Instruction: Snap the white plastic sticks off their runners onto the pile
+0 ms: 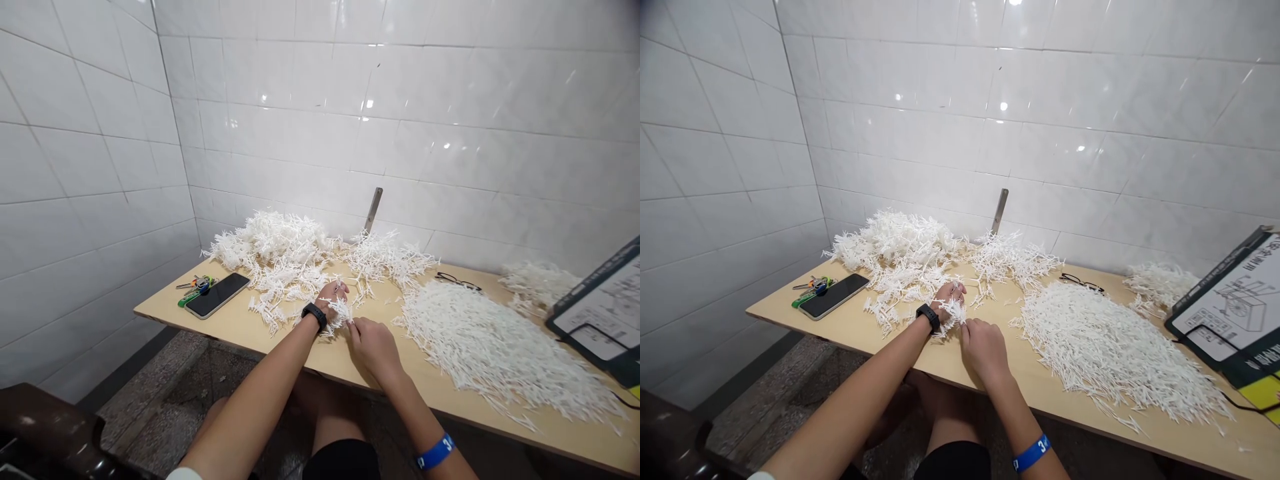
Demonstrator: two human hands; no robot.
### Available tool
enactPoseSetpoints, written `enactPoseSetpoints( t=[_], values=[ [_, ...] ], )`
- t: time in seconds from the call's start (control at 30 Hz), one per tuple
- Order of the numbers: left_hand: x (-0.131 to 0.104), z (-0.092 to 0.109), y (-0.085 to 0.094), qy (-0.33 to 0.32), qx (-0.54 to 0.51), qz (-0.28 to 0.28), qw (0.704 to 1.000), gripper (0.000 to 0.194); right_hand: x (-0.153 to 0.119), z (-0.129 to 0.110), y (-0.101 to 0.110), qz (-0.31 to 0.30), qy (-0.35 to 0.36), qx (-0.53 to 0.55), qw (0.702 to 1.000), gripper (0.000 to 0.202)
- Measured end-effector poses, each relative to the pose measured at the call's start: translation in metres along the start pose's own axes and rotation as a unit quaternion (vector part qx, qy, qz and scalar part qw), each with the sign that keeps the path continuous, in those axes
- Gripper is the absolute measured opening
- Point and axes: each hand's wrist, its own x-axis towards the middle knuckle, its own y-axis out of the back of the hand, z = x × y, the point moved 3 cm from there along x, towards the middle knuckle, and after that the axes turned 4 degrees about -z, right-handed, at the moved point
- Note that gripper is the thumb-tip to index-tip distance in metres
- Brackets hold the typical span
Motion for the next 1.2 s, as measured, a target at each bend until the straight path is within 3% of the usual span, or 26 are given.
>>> enactPoseSetpoints(
  t=[0.2,0.33,0.4,0.5,0.63,0.7,0.83,0.9,1.0,1.2],
  values=[
    [0.001,0.001,0.001,-0.019,0.102,0.037,0.994,0.019,-0.031,-0.009,0.012,-0.027,-0.012,0.024,0.999,0.041],
    [0.008,-0.004,0.012,0.030,0.050,0.128,0.990,0.015,-0.062,-0.006,0.014,-0.101,-0.009,0.102,0.990,0.045],
    [0.011,-0.006,0.016,0.034,0.016,0.147,0.989,0.014,-0.067,0.010,0.014,-0.108,-0.029,0.137,0.984,0.042],
    [0.010,-0.005,0.015,0.001,0.022,0.101,0.995,0.016,-0.052,0.052,0.021,-0.039,-0.106,0.115,0.987,0.032],
    [0.003,0.003,0.012,-0.034,0.066,0.060,0.995,0.022,-0.016,0.089,0.030,0.007,-0.158,-0.009,0.987,0.055],
    [0.001,0.006,0.011,-0.032,0.073,0.047,0.996,0.023,-0.004,0.085,0.031,-0.001,-0.128,-0.001,0.992,0.058],
    [-0.002,0.010,0.008,-0.037,0.085,0.014,0.996,0.026,0.006,0.045,0.026,-0.016,-0.006,0.093,0.996,0.062],
    [-0.002,0.010,0.007,-0.040,0.090,0.001,0.995,0.026,0.010,0.028,0.022,-0.019,0.000,0.093,0.995,0.058],
    [-0.002,0.007,0.007,-0.039,0.097,0.000,0.995,0.027,0.015,0.013,0.016,-0.039,-0.015,0.050,0.998,0.033],
    [0.000,0.001,0.006,-0.015,0.131,0.018,0.991,0.026,0.001,-0.003,0.013,-0.061,-0.003,-0.015,0.998,0.045]
  ],
)
